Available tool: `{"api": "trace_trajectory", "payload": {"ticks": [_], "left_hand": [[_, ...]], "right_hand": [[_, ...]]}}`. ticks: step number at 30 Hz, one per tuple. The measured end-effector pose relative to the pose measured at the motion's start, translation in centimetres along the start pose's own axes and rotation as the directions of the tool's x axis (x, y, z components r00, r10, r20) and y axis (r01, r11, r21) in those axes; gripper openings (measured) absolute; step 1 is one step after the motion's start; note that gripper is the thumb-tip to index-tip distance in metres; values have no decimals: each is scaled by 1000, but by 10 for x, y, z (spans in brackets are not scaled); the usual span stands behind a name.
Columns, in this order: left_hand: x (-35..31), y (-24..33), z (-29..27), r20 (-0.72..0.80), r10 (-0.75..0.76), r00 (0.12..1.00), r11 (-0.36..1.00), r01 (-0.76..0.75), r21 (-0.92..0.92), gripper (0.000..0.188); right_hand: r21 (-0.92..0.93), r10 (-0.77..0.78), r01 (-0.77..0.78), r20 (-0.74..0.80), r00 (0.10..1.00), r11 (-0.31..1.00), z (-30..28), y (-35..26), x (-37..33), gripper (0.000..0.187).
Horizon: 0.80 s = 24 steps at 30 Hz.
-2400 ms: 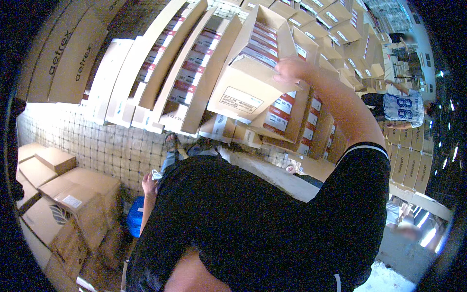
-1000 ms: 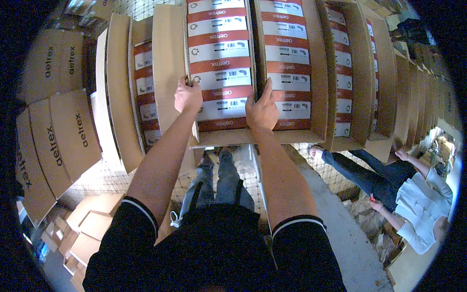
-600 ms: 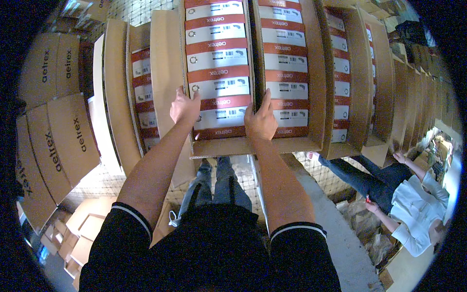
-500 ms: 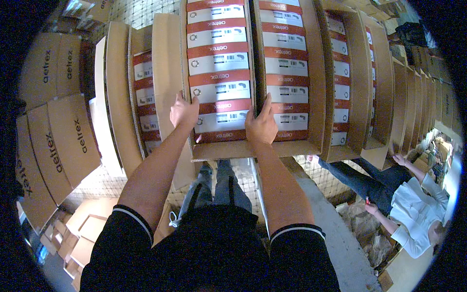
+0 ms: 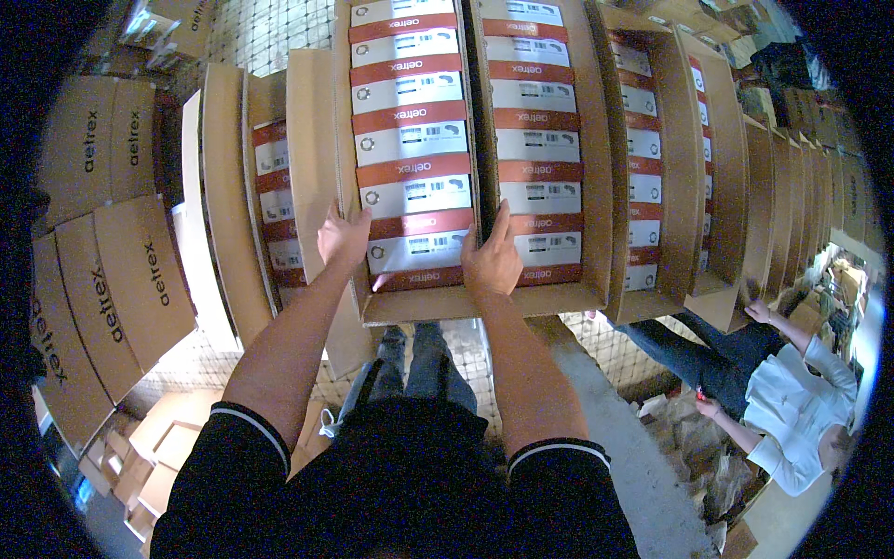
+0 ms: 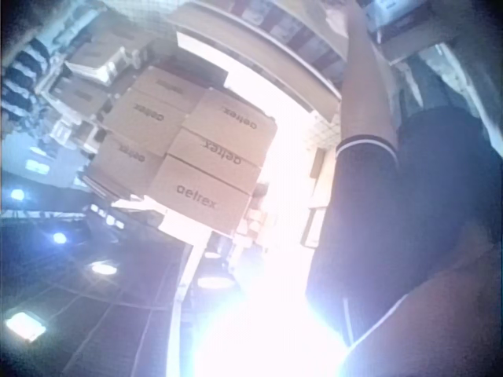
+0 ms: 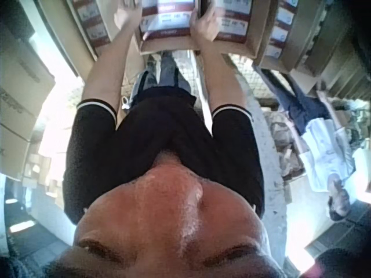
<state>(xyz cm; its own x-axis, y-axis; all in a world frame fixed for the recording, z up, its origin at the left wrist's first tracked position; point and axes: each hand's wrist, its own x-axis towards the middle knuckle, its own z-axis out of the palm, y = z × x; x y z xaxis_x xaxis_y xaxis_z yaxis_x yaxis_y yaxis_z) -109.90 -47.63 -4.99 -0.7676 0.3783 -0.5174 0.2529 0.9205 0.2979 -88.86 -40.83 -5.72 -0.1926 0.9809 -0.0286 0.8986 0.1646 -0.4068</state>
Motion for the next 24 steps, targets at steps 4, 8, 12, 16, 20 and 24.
{"api": "trace_trajectory", "payload": {"ticks": [4,8,12,16,20,24], "left_hand": [[-1,2,1,6,-19,1000,1000,19,-21,64],[5,-4,1,31,-22,999,999,23,-35,67],[8,-8,1,22,4,1000,998,-3,-69,67],[6,-7,0,31,-11,999,997,14,-78,65],[6,-6,-2,48,-12,999,993,18,-121,64],[8,-8,-2,39,-3,999,997,6,-75,65]], "right_hand": [[11,34,-34,41,999,999,-3,-2,1,66],[22,28,-29,48,998,999,-5,-2,2,67],[27,28,-30,53,998,999,-5,-2,2,67],[20,25,-26,51,998,999,-5,-2,2,67],[33,-8,8,13,1000,999,-3,-1,2,67],[34,-6,6,1,1000,999,-2,-1,2,67]]}}
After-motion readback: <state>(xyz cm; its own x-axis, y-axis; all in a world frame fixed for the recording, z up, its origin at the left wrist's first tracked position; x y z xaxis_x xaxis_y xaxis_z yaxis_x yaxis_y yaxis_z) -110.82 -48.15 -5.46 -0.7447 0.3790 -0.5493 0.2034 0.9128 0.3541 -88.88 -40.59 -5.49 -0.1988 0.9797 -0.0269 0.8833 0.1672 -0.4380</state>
